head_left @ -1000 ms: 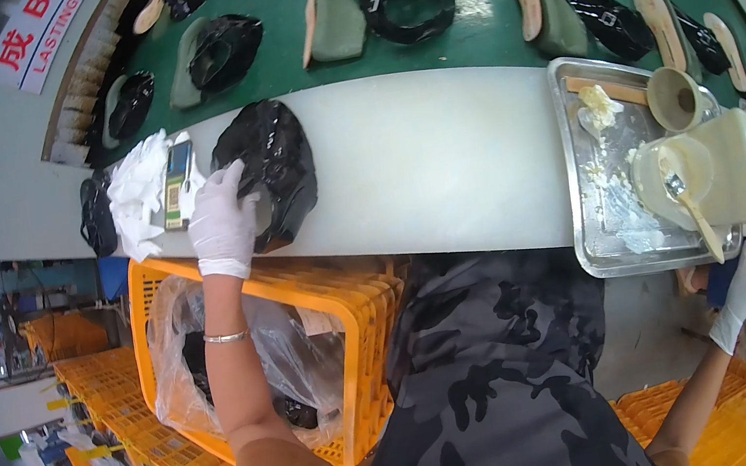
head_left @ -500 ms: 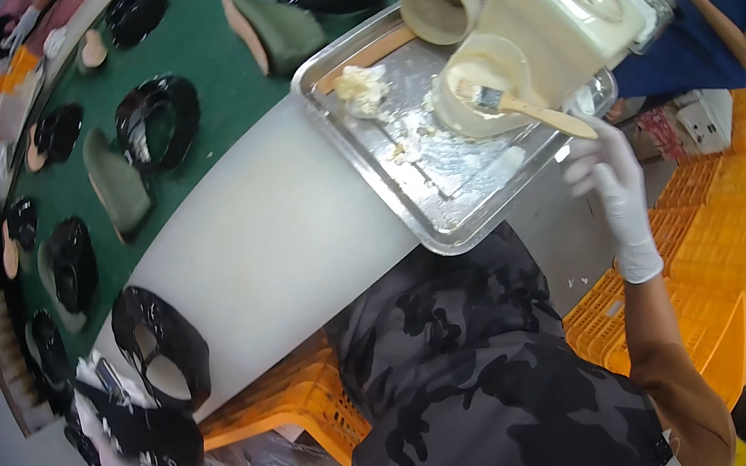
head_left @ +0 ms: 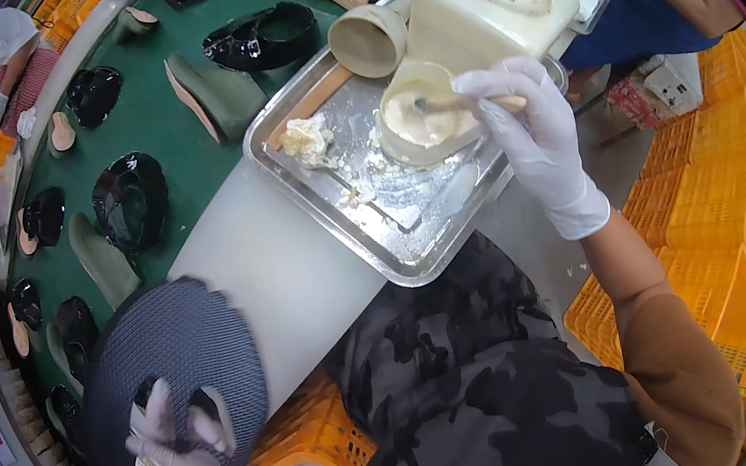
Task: The person applies a white adhesive to the inner lining of black shoes using a brush. They repeatedly dip the brush into a container of glue and spread it evenly across the shoe's interior surface. After treating each shoe, the person places it into a yellow plastic crate.
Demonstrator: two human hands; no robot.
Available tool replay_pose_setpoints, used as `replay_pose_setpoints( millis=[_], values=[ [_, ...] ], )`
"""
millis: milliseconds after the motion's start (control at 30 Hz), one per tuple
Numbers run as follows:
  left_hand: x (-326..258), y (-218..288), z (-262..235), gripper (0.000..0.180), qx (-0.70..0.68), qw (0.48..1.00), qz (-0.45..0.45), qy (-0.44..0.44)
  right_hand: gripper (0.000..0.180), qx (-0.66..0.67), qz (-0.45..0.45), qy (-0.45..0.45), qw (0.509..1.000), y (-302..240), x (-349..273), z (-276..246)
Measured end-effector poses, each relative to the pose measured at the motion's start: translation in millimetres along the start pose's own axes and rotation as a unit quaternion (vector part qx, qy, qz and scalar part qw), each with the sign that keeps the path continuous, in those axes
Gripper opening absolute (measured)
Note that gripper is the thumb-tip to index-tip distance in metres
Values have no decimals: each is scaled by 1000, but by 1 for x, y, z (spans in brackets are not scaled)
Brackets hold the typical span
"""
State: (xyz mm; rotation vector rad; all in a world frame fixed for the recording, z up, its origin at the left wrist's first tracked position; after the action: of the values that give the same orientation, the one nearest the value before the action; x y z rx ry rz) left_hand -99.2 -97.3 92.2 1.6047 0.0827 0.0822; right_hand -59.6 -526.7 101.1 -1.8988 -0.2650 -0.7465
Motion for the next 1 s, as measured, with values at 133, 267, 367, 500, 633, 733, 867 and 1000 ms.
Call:
replay_pose_setpoints(
  millis=[133,267,367,500,633,733,867,1000],
  values=[
    [1,-22,54,50,-52,979,-168,103,21,-11,-59,-69,996,10,8,14],
    [4,-48,92,36,-130,938,-206,-248,17,59,-20,-126,990,18,6,22],
    [12,-44,131,38,-70,936,-250,-237,13,162,94,-84,979,25,2,11],
    [20,-42,162,37,-112,918,-238,-297,13,190,49,-57,979,19,8,-1],
    [20,-48,182,36,-84,912,-274,-295,18,204,14,-39,978,9,16,-6],
    [23,-49,200,37,-99,879,-324,-336,13,230,2,-49,972,6,26,-7],
    [21,-49,218,36,-63,857,-370,-353,14,238,-182,-98,949,-1,50,25],
    [19,-52,227,31,-25,817,-389,-424,15,75,-139,-189,969,-22,57,39]
  ],
)
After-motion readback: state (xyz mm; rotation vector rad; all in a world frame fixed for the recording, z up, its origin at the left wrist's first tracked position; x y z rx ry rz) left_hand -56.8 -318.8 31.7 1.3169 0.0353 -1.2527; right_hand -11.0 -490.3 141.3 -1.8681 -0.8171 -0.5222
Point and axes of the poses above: each hand's wrist, its own x-axis towards the middle knuckle, its own z-axis out of the palm, y = z × x, the point moved 5 cm from there along x, towards the middle knuckle, and after that the axes turned 11 degrees about x, right-handed, at the moved point
